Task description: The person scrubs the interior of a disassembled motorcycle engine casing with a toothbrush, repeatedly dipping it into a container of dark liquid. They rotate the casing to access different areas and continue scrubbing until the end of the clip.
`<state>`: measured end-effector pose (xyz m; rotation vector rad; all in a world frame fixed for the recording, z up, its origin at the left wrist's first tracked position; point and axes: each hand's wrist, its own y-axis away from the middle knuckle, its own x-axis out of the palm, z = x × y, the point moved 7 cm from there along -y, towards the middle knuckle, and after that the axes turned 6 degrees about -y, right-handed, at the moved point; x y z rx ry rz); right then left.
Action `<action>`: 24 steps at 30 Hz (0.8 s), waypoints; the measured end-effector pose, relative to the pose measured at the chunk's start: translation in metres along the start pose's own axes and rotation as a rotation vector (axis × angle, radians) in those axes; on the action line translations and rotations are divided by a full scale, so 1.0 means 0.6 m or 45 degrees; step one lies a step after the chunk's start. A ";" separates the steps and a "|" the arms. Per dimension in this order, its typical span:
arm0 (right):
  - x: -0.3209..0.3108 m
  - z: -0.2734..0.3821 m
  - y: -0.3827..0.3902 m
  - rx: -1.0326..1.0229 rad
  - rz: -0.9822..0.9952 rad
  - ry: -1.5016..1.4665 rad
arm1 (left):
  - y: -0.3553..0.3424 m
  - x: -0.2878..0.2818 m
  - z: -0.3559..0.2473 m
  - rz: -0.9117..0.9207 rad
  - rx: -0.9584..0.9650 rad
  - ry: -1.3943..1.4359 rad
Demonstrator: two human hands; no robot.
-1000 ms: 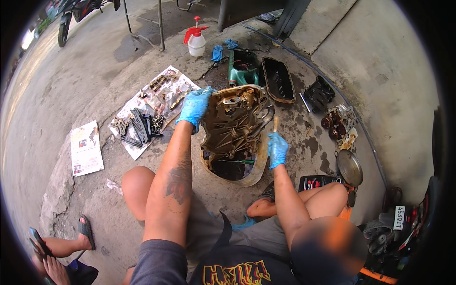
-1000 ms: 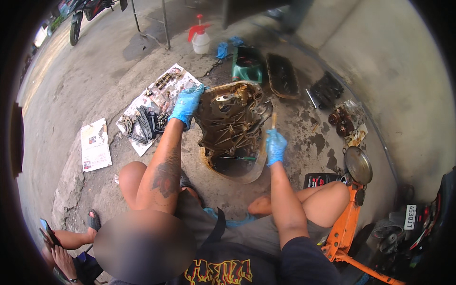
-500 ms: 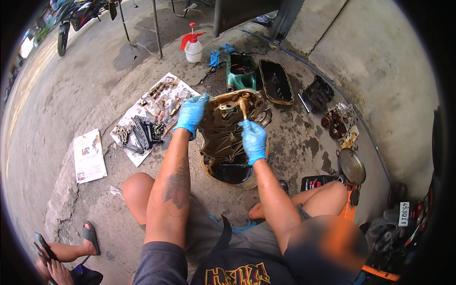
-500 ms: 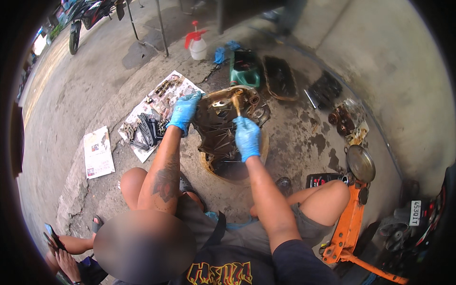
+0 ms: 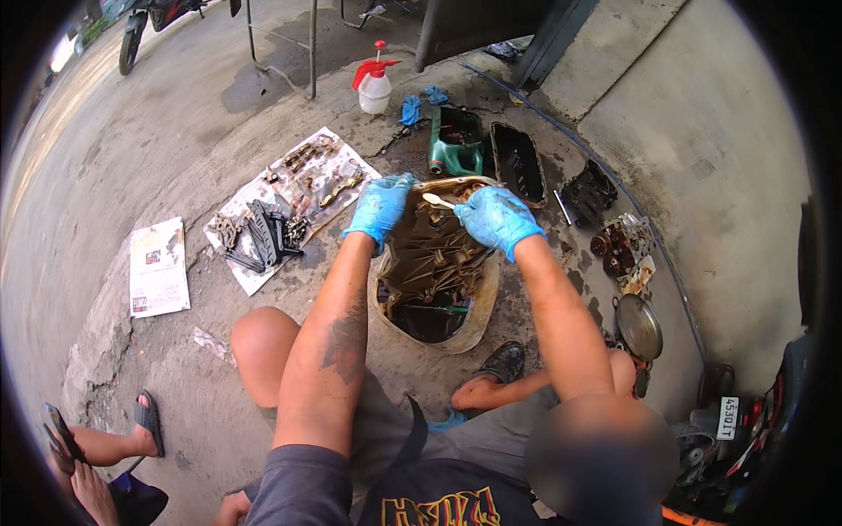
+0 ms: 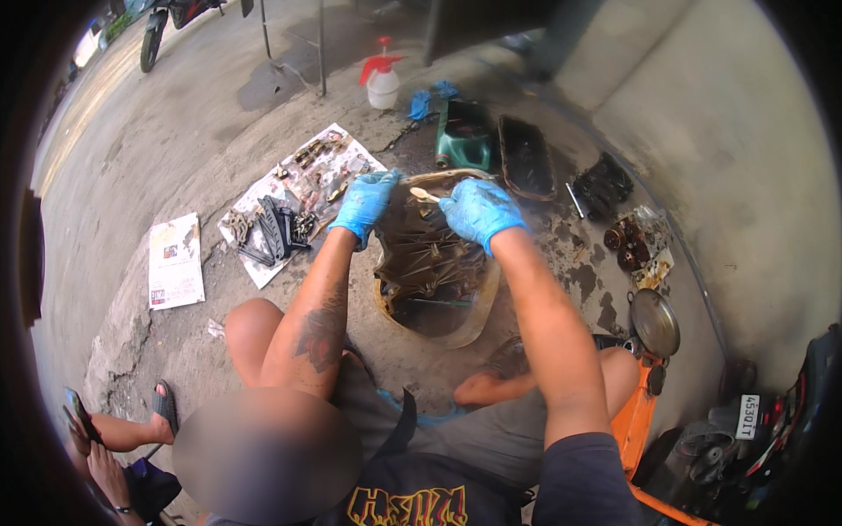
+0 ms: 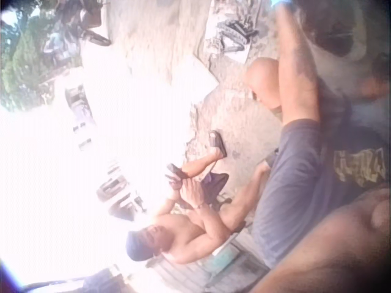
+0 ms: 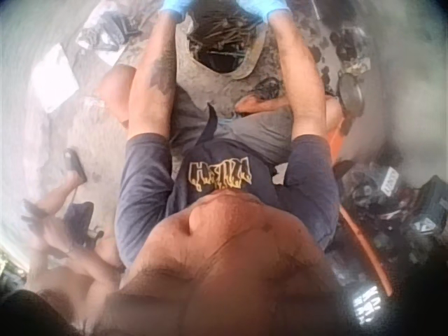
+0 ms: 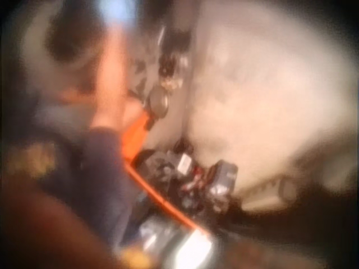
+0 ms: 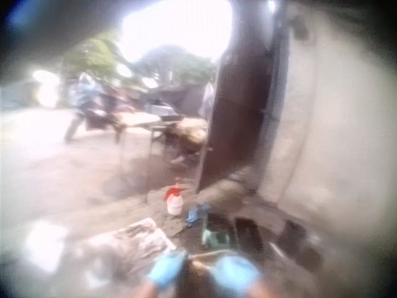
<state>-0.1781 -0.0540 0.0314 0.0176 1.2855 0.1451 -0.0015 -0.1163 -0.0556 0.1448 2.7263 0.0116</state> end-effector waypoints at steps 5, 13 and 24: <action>-0.047 -0.099 -0.042 0.324 0.335 0.135 | -0.006 0.013 0.022 0.052 -0.086 0.116; 0.000 -0.092 -0.029 0.312 0.333 -0.106 | -0.008 0.018 0.017 0.014 -0.025 0.100; -0.088 -0.079 0.035 0.439 0.190 0.085 | 0.015 -0.006 0.000 0.064 -0.079 0.090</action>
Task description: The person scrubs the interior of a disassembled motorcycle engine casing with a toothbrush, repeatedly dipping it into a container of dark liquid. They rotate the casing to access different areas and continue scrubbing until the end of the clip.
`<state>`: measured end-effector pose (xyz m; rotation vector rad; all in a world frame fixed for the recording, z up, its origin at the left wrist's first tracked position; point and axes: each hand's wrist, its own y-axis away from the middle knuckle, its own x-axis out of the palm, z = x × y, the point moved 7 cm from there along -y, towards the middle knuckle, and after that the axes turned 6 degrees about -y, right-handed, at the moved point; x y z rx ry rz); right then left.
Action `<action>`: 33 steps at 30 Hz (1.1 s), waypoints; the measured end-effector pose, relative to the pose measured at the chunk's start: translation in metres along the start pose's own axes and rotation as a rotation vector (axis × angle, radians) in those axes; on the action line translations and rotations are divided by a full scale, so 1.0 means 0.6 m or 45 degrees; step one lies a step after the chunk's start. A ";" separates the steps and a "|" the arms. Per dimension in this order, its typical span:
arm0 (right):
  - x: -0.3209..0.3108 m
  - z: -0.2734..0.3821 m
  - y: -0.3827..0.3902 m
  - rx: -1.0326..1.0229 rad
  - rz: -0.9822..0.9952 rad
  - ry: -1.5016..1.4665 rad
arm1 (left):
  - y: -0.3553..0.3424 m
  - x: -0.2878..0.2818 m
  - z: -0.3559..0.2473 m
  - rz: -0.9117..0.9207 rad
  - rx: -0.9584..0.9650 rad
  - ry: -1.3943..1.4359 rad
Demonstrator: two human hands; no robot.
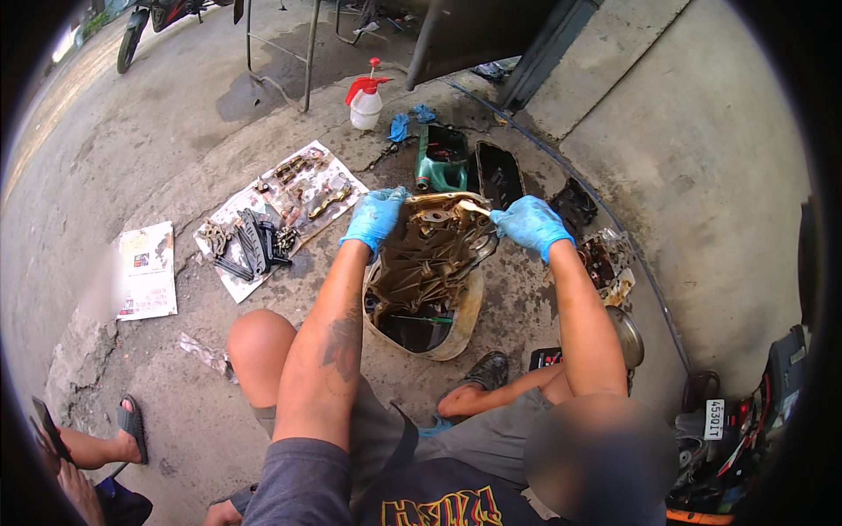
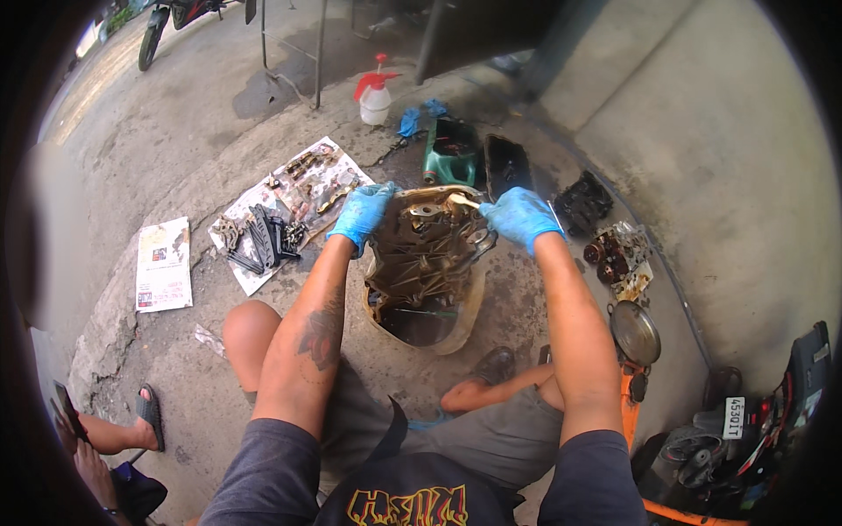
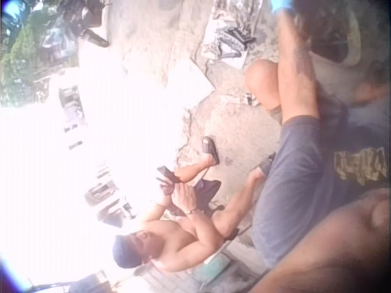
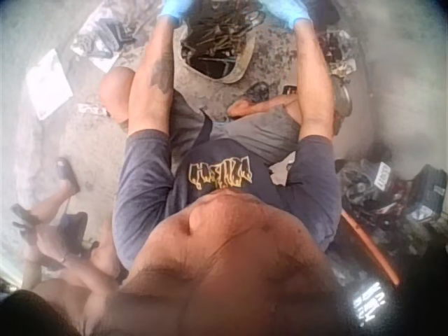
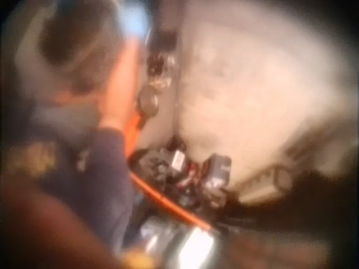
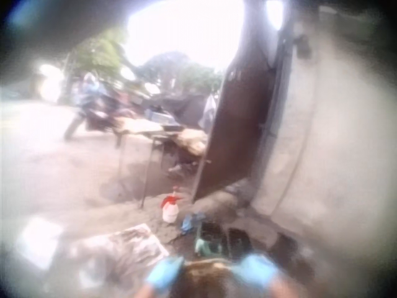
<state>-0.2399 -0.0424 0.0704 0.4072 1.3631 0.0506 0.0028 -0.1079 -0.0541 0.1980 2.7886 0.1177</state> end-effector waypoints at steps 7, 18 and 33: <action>0.005 -0.035 -0.040 0.065 -0.083 -0.082 | -0.009 0.020 -0.006 -0.003 -0.036 -0.039; 0.059 -0.089 -0.018 -0.112 -0.473 -0.279 | -0.012 0.023 -0.015 0.061 0.065 -0.237; 0.184 -0.071 -0.031 -0.260 -0.758 -1.141 | -0.015 0.015 0.019 -0.052 0.071 -0.082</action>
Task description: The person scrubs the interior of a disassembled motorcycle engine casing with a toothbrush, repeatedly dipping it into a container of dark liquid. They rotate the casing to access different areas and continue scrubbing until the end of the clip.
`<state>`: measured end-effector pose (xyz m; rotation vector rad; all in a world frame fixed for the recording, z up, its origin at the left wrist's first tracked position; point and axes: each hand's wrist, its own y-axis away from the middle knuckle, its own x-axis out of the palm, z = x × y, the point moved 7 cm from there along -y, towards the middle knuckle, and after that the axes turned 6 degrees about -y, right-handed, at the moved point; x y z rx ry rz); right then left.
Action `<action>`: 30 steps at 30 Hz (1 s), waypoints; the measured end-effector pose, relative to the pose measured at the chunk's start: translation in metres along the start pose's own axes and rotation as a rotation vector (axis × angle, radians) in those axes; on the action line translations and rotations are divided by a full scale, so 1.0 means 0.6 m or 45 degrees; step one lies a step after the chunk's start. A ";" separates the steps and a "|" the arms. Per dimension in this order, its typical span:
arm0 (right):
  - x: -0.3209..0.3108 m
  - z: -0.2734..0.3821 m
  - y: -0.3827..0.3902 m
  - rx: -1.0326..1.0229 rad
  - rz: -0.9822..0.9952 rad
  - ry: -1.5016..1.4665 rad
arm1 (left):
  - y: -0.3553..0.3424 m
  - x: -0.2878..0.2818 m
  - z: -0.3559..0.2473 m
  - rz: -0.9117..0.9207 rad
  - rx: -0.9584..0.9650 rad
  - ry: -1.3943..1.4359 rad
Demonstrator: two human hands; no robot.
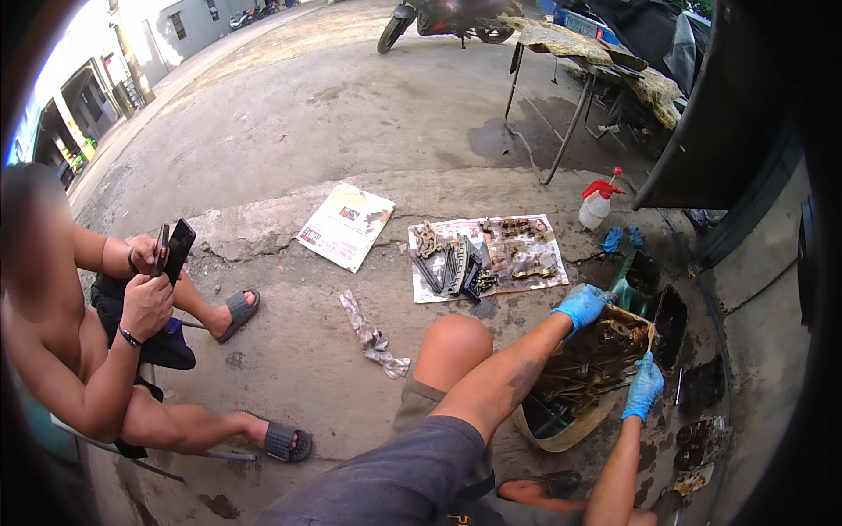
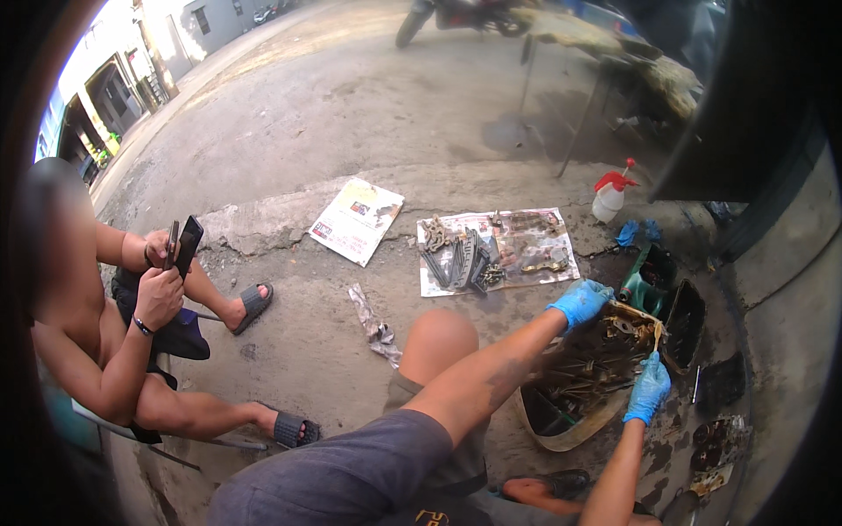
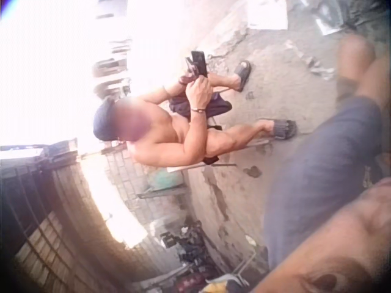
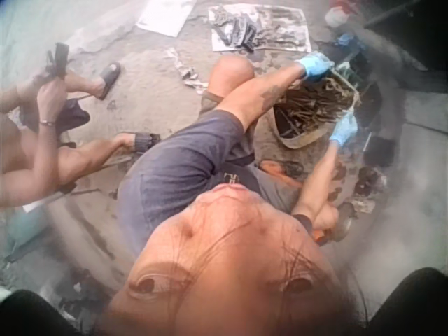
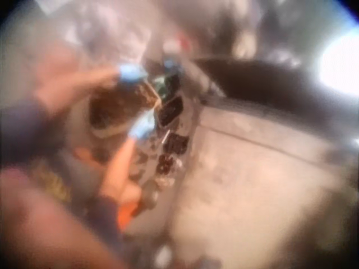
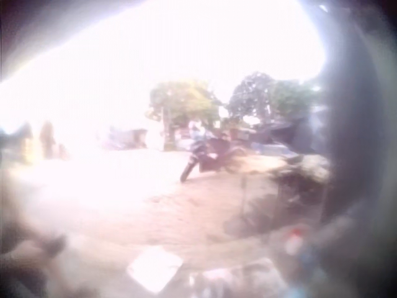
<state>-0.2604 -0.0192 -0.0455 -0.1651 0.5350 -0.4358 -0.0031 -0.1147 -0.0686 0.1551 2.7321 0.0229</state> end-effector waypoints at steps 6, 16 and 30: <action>0.035 -0.135 0.036 0.335 -0.127 -0.329 | -0.011 0.002 -0.023 0.033 0.044 -0.053; -0.003 0.040 -0.073 0.229 0.498 0.732 | -0.002 -0.014 0.008 -0.040 0.090 -0.082; 0.000 -0.056 0.004 -0.353 0.345 0.337 | -0.031 0.026 -0.003 -0.039 0.418 -0.603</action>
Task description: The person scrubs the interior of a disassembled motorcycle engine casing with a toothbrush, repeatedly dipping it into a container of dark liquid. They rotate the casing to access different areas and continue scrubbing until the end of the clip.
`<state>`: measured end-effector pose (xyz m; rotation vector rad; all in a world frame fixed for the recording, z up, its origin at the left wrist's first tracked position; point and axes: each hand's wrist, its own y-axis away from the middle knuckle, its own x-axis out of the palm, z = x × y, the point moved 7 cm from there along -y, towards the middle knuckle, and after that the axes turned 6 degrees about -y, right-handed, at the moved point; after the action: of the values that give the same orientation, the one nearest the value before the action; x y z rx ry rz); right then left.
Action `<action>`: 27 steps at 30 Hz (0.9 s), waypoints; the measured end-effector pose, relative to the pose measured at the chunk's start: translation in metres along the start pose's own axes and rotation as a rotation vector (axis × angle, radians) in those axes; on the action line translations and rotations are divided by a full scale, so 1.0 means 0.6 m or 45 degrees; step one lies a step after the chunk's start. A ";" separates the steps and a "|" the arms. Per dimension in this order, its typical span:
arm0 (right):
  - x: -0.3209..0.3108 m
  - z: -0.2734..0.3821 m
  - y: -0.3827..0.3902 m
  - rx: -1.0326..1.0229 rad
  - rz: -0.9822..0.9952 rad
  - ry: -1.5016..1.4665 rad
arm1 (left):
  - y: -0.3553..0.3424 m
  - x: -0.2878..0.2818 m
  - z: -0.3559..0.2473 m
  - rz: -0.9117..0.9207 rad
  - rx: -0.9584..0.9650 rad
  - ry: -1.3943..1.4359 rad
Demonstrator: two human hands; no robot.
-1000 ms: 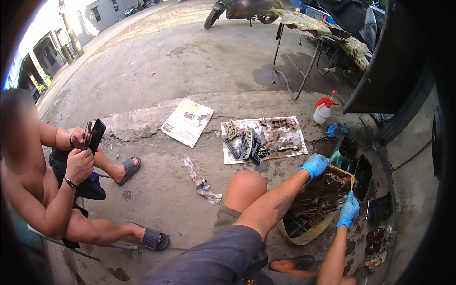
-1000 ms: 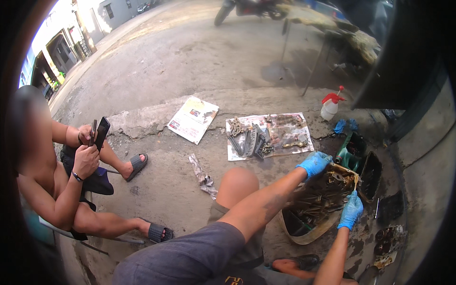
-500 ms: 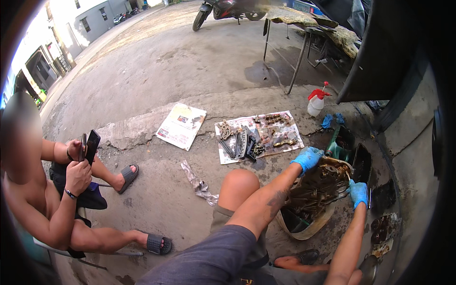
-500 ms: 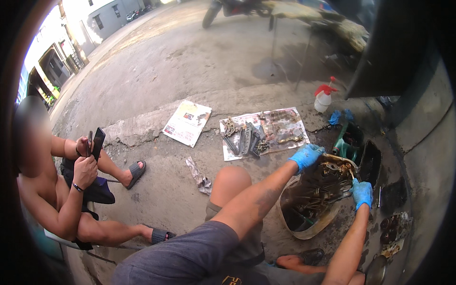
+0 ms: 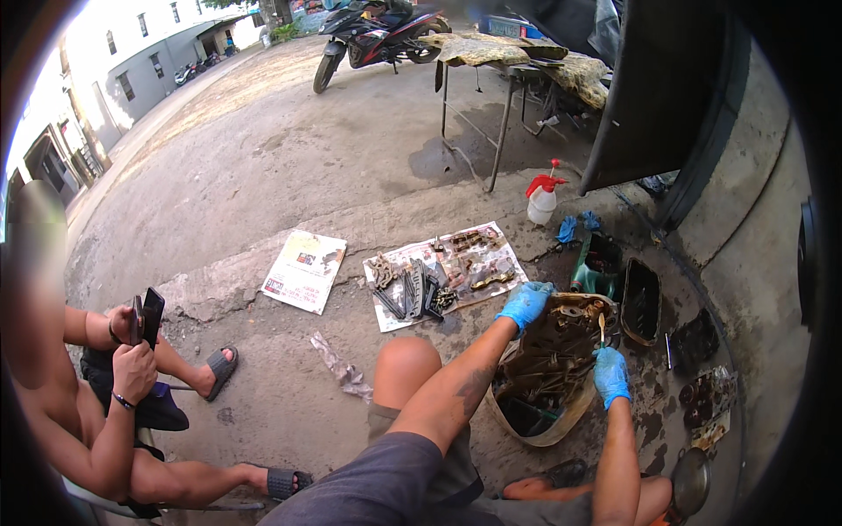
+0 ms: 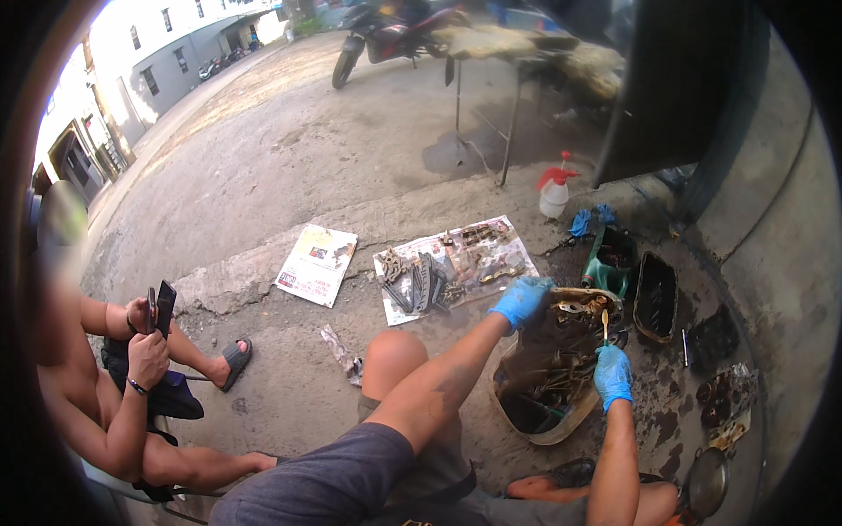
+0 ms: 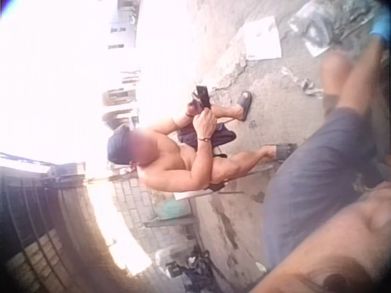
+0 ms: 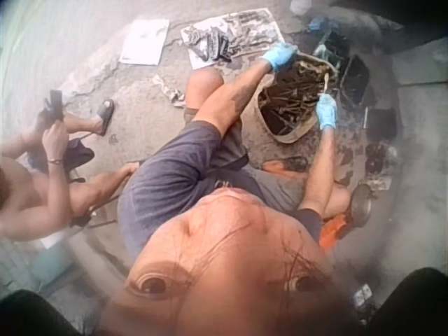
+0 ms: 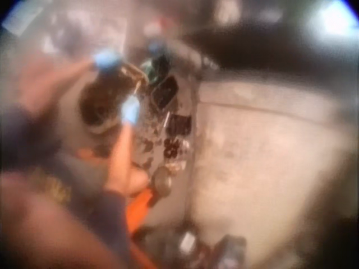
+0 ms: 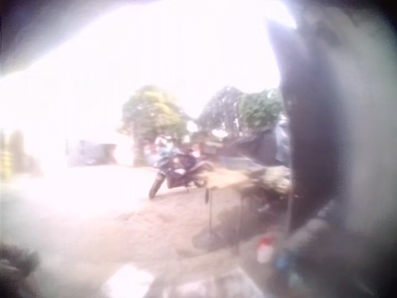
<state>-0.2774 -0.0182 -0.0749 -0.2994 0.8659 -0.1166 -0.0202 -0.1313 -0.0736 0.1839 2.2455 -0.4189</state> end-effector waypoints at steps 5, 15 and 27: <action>-0.005 0.040 0.006 0.584 0.061 -0.467 | 0.025 0.006 0.051 -0.058 -0.120 0.090; -0.001 0.047 0.007 1.064 0.357 -1.537 | 0.032 -0.038 -0.009 0.064 -0.265 0.358; -0.011 0.048 -0.016 0.365 -0.098 -0.432 | 0.017 -0.023 -0.003 0.028 -0.221 0.215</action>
<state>-0.2592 -0.0198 -0.0495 -0.0786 0.4923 -0.2513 -0.0099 -0.1210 -0.0641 0.1580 2.4296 -0.2014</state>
